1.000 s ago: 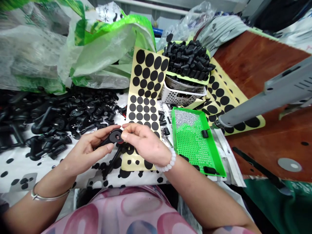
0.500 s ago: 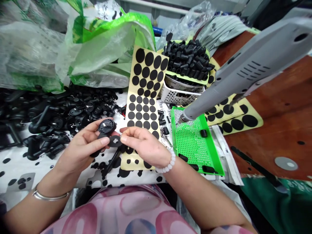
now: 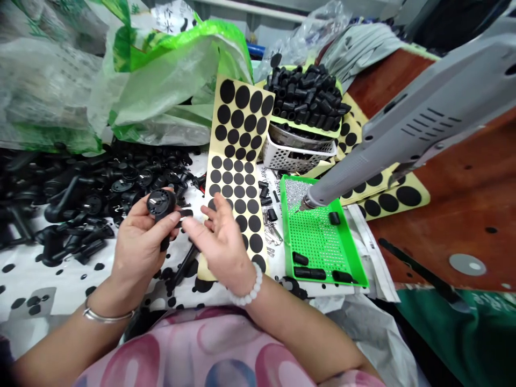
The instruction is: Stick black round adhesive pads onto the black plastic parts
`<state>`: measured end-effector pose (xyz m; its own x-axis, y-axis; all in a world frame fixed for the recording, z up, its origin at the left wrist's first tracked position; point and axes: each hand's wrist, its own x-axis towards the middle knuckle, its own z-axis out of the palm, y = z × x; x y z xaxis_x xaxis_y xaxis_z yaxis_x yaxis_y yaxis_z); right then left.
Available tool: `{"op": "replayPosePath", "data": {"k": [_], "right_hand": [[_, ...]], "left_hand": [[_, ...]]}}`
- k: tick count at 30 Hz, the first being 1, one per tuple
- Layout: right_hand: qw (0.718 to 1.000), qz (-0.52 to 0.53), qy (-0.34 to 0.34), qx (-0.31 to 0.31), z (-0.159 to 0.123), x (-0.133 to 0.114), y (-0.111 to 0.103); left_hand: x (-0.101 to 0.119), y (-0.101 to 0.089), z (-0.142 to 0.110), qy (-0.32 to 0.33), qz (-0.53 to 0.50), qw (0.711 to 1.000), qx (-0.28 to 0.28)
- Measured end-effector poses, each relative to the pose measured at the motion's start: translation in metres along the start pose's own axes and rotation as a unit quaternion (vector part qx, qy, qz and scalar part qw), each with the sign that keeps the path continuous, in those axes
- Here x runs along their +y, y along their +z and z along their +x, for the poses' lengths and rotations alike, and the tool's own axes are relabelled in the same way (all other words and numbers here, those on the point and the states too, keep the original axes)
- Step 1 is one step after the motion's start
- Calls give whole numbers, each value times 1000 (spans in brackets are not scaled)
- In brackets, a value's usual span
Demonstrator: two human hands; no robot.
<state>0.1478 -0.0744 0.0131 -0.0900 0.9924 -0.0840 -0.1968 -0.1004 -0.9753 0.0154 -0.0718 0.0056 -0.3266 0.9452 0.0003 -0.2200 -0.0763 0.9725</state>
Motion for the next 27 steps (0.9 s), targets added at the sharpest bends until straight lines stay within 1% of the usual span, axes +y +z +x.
{"op": "replayPosePath", "data": {"k": [2, 3, 4, 6, 8, 10, 15, 18, 21, 24, 27], "right_hand": [[998, 54, -16, 35, 8, -1, -3], [998, 47, -29, 41, 11, -1, -6], [998, 20, -44, 38, 13, -1, -8], [995, -61, -81, 12, 14, 0, -10], [983, -133, -125, -6, 12, 2, -9], [974, -168, -153, -8, 10, 5, -6], [981, -147, -127, -5, 11, 10, -1], [978, -155, -141, 6, 11, 11, 1], [958, -202, -201, 22, 11, 12, 2], [926, -264, -269, 31, 9, 13, 4], [896, -311, -314, 36, 2, 10, 2]], "left_hand": [[1, 1, 0, 4, -13, 1000, 20], [2, 1, -1, -2, -27, 999, 26], [3, 1, -1, -15, -44, 999, 28], [4, 1, -1, -50, -79, 996, 18], [6, 2, -2, -81, -100, 992, 2], [7, 3, -2, -101, -110, 989, -8], [7, 5, -5, -116, -125, 985, -17], [6, 6, -6, -120, -127, 985, -11], [3, 6, -7, -127, -132, 983, -9], [0, 6, -7, -130, -131, 983, -6], [-3, 3, -7, -102, -119, 987, -21]]}}
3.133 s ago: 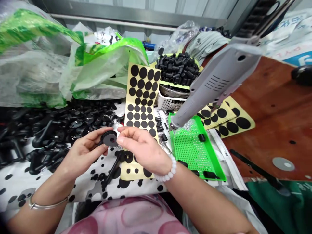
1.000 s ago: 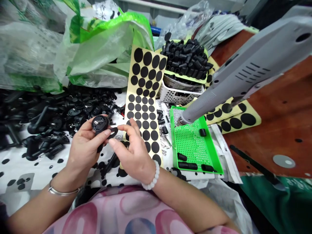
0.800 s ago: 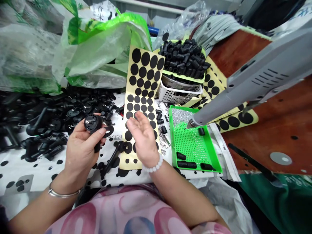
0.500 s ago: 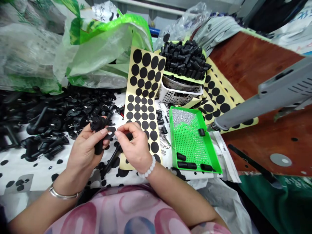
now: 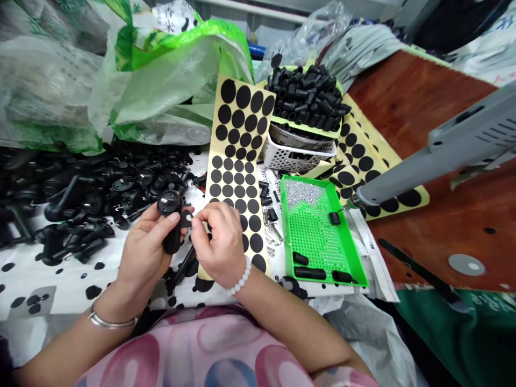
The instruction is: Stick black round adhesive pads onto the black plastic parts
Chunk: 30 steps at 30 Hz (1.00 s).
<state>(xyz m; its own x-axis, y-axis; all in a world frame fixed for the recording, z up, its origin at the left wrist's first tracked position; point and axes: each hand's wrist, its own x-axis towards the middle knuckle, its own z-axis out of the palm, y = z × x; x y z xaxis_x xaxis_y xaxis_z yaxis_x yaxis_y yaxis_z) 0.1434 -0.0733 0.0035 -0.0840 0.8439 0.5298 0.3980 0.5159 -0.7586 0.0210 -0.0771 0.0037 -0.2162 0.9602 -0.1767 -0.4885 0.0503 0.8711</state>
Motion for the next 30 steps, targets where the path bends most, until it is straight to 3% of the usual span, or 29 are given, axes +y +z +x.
{"op": "replayPosePath", "data": {"k": [4, 7, 10, 13, 20, 30], "right_hand": [[1000, 18, -6, 8, 0, -9, -14], [990, 119, 77, -19, 8, -11, -23], [960, 210, 175, -55, 20, -7, -27], [939, 252, 220, -78, 28, -3, -28], [930, 247, 248, -111, 30, -1, -28], [940, 225, 235, -104, 28, 6, -26]], "left_hand": [[0, -9, 2, 30, 33, 999, -17], [0, -15, 1, 27, 52, 997, -48], [-1, -15, -4, 9, 81, 993, -83], [1, -13, -9, 0, 107, 989, -100], [10, -7, -12, -13, 163, 981, -103], [10, -5, -13, -19, 189, 976, -105]]}}
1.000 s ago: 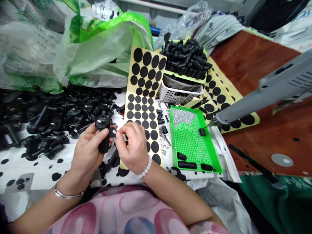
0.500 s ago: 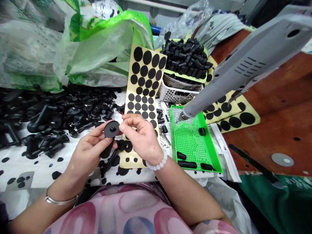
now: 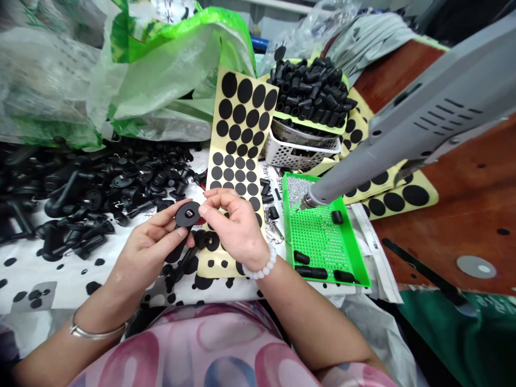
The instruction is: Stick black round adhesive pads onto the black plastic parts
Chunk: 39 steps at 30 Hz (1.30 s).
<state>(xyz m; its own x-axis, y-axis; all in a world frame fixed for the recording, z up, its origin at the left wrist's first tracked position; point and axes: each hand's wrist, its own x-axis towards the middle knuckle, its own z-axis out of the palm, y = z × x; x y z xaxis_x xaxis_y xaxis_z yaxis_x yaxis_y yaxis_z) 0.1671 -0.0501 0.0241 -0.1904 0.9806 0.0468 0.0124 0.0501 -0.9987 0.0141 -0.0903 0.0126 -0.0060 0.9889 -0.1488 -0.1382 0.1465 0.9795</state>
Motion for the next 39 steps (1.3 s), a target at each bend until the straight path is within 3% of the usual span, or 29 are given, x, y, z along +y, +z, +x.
{"op": "replayPosePath", "data": {"k": [14, 30, 39], "right_hand": [[999, -41, -29, 19, -1, 5, 2], [997, -42, -53, 33, 0, 15, 8], [985, -117, -109, 71, -3, 15, 12]], "left_hand": [[-3, -3, -2, 2, -35, 999, -34], [-7, -1, 2, 4, 35, 999, 6], [-12, -3, 2, 3, 34, 999, 20]]}}
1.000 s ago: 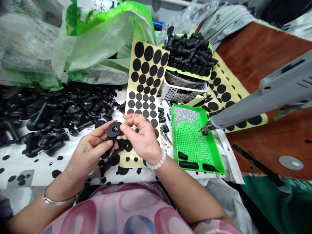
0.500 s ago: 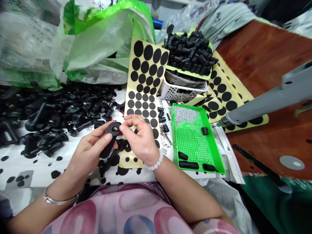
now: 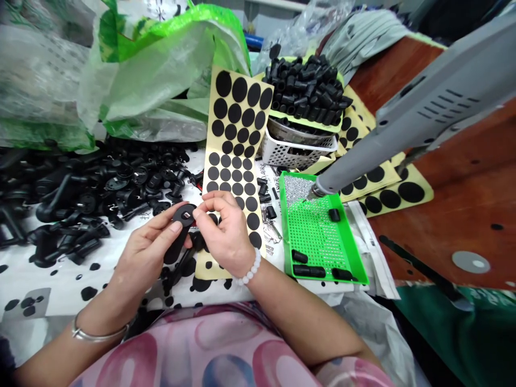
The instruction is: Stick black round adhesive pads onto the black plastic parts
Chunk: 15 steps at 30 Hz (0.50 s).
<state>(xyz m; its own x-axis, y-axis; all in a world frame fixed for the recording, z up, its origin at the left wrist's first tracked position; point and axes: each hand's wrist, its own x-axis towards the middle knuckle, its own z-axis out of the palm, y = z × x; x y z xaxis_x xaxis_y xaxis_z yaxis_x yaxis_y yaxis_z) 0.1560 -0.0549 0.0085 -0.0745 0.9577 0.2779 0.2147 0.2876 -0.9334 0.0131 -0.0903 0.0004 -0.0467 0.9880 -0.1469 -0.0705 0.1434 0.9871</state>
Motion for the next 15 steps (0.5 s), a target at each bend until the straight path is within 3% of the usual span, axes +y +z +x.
{"op": "replayPosePath", "data": {"k": [6, 11, 15], "right_hand": [[991, -111, -73, 25, -3, -1, 2], [963, -240, -116, 32, -7, -4, 4], [971, -216, -99, 13, -9, -5, 4]], "left_hand": [[0, 2, 0, -6, 9, 1000, 16], [-5, 2, -1, -11, -4, 1000, 17], [-8, 1, -1, 0, -5, 1000, 10]]}}
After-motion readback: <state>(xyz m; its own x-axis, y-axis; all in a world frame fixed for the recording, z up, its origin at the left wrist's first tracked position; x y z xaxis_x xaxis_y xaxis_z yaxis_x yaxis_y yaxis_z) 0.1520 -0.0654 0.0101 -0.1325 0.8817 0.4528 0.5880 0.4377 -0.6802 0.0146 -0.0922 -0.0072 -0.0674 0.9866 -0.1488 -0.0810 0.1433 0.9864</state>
